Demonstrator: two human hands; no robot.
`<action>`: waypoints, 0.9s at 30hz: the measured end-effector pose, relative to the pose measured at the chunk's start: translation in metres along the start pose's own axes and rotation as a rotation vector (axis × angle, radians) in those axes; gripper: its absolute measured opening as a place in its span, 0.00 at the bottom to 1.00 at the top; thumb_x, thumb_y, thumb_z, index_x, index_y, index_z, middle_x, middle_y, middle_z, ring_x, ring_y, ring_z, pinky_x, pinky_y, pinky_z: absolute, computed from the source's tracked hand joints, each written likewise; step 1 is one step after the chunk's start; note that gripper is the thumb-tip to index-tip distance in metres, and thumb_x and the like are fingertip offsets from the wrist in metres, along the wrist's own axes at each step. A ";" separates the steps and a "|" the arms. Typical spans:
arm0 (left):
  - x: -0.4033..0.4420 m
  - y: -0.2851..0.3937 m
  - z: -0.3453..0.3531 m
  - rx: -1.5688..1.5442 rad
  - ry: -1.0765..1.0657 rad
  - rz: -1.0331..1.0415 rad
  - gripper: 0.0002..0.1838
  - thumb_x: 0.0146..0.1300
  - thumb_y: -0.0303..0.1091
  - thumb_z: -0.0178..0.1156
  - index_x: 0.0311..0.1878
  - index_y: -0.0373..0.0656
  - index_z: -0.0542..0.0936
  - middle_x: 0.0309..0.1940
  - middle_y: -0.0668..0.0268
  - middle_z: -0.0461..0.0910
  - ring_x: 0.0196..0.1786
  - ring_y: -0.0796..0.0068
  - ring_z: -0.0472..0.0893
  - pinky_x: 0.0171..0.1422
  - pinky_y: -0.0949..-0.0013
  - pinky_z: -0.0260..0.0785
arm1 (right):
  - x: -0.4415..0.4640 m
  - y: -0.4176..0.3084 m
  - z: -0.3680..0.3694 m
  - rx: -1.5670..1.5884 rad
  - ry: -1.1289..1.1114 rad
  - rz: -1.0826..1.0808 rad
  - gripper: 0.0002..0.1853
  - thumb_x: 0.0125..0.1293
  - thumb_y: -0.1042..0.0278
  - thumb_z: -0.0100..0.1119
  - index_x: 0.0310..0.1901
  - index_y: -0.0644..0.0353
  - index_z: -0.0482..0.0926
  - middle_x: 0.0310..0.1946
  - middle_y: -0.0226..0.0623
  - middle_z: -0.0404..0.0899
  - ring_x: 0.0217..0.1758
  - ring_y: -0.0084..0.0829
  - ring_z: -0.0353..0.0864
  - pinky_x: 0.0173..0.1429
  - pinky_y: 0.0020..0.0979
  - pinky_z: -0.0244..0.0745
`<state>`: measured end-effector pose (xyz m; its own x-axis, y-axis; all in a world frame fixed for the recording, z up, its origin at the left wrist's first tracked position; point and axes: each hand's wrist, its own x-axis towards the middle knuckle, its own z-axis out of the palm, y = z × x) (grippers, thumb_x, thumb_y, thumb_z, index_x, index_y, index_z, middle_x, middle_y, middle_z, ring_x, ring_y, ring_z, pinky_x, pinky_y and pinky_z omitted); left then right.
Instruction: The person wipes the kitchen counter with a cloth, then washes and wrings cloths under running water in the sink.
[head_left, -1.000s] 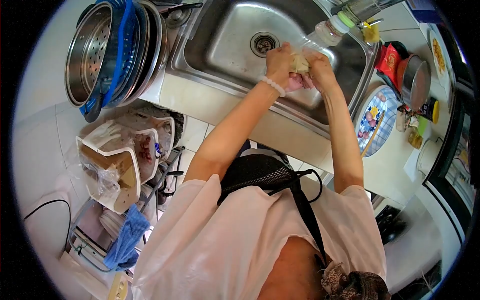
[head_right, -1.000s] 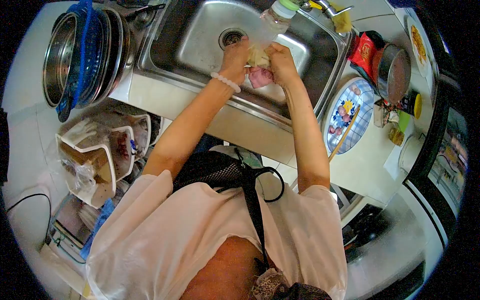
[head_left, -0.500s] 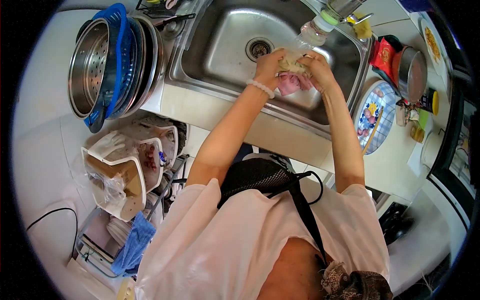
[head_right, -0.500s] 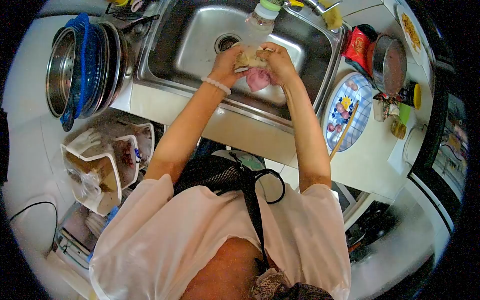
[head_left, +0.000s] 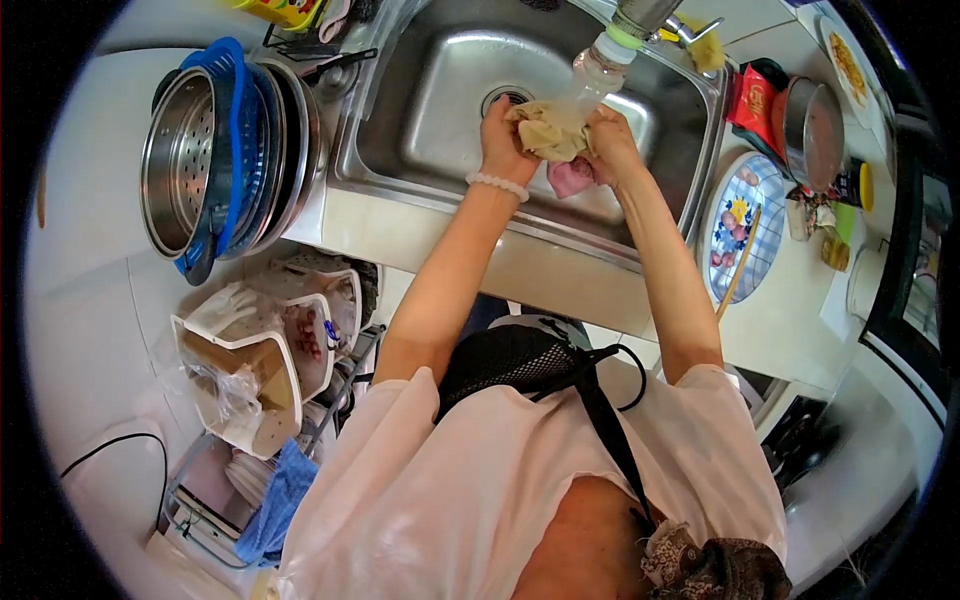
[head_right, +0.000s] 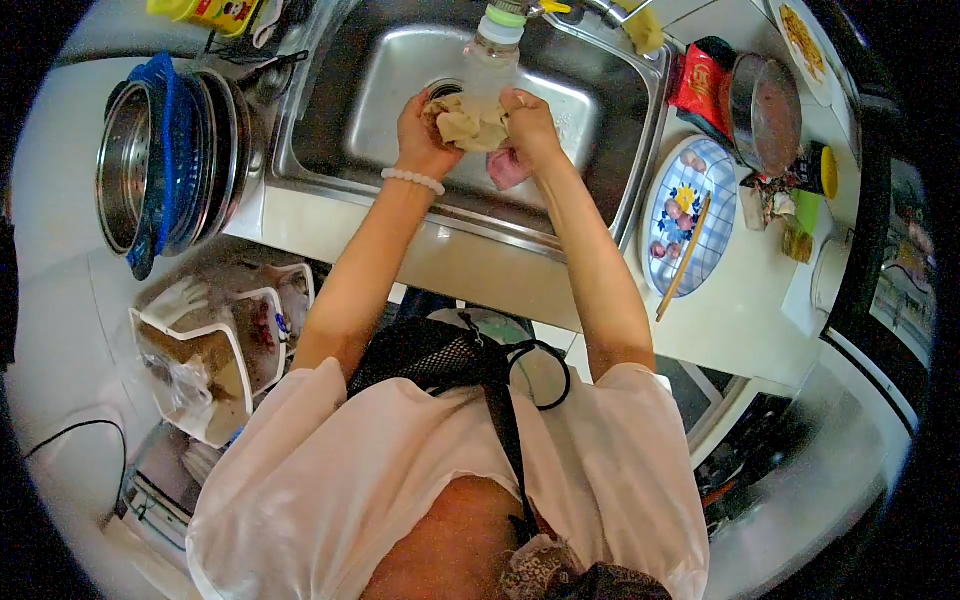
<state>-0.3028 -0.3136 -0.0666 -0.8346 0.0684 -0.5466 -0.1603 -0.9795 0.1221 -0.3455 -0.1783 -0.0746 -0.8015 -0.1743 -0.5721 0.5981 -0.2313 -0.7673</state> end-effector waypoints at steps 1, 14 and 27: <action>0.001 0.000 -0.001 0.002 -0.002 -0.003 0.18 0.62 0.45 0.49 0.44 0.39 0.71 0.44 0.58 0.74 0.48 0.59 0.74 0.54 0.55 0.66 | -0.001 0.000 0.001 0.002 0.003 -0.002 0.11 0.66 0.65 0.50 0.38 0.64 0.75 0.29 0.32 0.76 0.28 0.23 0.73 0.31 0.26 0.70; -0.007 0.006 -0.004 0.677 0.045 -0.048 0.09 0.58 0.34 0.56 0.39 0.40 0.75 0.38 0.61 0.77 0.40 0.68 0.78 0.42 0.63 0.74 | -0.010 -0.014 -0.005 -0.053 -0.100 -0.283 0.11 0.67 0.63 0.48 0.37 0.62 0.76 0.29 0.29 0.76 0.30 0.20 0.72 0.35 0.24 0.68; -0.013 0.029 -0.003 0.020 -0.142 -0.083 0.20 0.56 0.39 0.45 0.46 0.35 0.73 0.48 0.55 0.74 0.53 0.56 0.72 0.61 0.53 0.60 | -0.031 -0.013 -0.020 -0.296 -0.233 -0.150 0.18 0.58 0.71 0.56 0.51 0.62 0.72 0.38 0.33 0.76 0.36 0.23 0.74 0.40 0.24 0.70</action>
<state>-0.2949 -0.3439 -0.0585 -0.8839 0.1764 -0.4332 -0.2411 -0.9655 0.0987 -0.3285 -0.1511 -0.0527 -0.8377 -0.3800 -0.3922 0.4208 0.0085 -0.9071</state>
